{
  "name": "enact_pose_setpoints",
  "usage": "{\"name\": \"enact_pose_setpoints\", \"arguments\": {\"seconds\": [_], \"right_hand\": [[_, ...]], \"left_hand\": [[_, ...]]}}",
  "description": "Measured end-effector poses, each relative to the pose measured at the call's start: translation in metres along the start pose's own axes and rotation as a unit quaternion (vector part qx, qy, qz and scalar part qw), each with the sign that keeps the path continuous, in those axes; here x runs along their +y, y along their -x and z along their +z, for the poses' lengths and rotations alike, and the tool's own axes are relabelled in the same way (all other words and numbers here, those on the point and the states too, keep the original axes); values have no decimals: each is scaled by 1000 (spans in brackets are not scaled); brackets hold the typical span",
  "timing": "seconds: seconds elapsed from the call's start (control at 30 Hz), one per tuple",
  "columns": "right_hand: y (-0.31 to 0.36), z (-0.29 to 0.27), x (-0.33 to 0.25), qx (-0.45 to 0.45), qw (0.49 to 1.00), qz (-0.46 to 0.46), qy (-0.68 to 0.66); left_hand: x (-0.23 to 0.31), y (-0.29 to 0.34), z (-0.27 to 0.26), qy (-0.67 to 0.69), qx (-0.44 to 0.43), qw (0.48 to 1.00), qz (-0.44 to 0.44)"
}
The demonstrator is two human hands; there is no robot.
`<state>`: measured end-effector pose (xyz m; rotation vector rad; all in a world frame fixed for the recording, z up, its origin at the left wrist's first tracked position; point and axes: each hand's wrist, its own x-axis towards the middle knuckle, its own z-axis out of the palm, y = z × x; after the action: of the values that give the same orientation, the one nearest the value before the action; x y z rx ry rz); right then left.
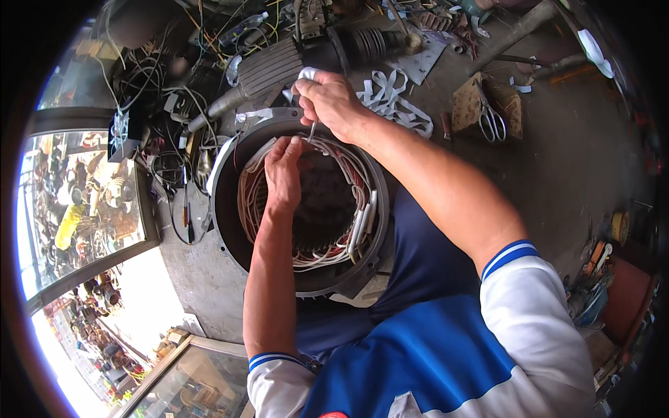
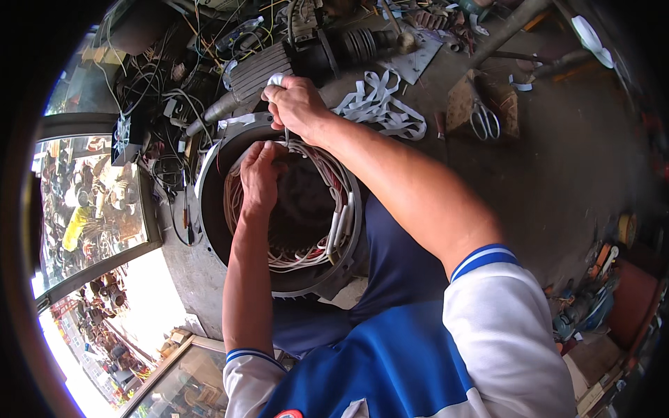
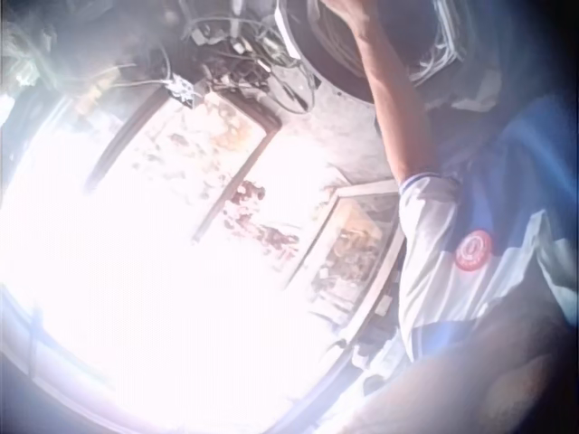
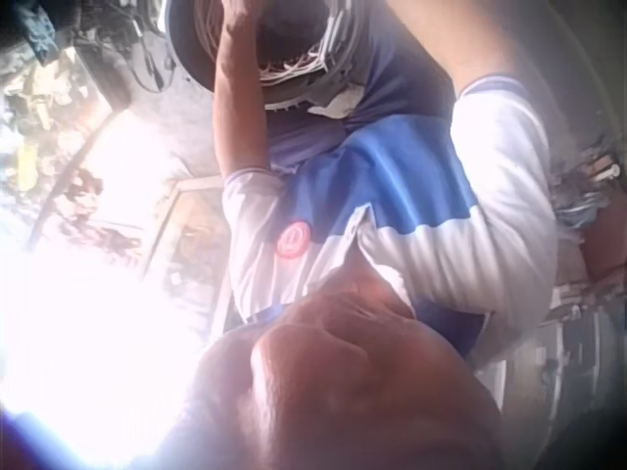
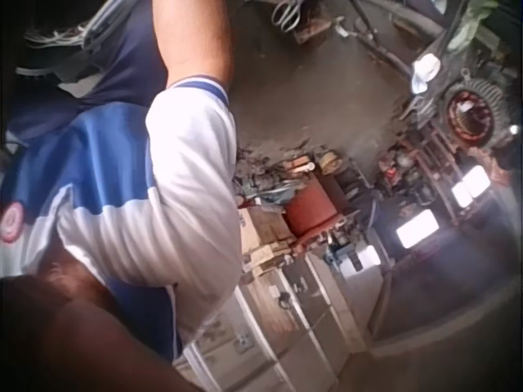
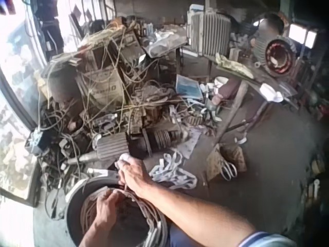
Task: The person prepares strips of white insulating tape using scissors and then manually applies the tape to the internal copper windings of an electric motor.
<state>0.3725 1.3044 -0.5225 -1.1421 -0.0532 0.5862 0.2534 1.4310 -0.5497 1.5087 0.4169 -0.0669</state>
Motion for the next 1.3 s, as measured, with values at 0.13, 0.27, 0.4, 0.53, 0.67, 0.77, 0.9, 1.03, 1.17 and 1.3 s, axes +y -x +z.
{"name": "enact_pose_setpoints", "arguments": {"seconds": [0.13,0.27,0.4,0.53,0.67,0.77,0.9,1.03,1.17,1.3], "right_hand": [[-45,10,-2,24,964,-103,242],[-48,24,4,82,909,-230,337],[-40,12,0,108,875,-305,360],[-24,-3,-5,109,882,-297,349],[-20,-4,-6,125,885,-275,354],[-23,-4,-8,137,874,-263,383],[-25,-23,-17,136,972,-72,179],[-28,-62,-10,183,958,14,220],[15,-47,14,-13,912,-55,407],[35,-40,38,-29,825,-128,549]], "left_hand": [[-34,2,4,-382,-49,877,287],[-56,-9,-2,-444,-47,845,295],[-68,-19,-4,-447,-52,834,318],[-72,-23,-9,-456,-68,825,326],[-69,-20,-10,-456,-66,830,313],[-59,-23,-22,-409,-70,884,215],[-8,-24,-37,-37,82,990,107],[-27,3,-26,-173,172,957,157],[-103,16,-5,-96,93,985,-113],[-121,-3,25,34,87,994,-58]]}}
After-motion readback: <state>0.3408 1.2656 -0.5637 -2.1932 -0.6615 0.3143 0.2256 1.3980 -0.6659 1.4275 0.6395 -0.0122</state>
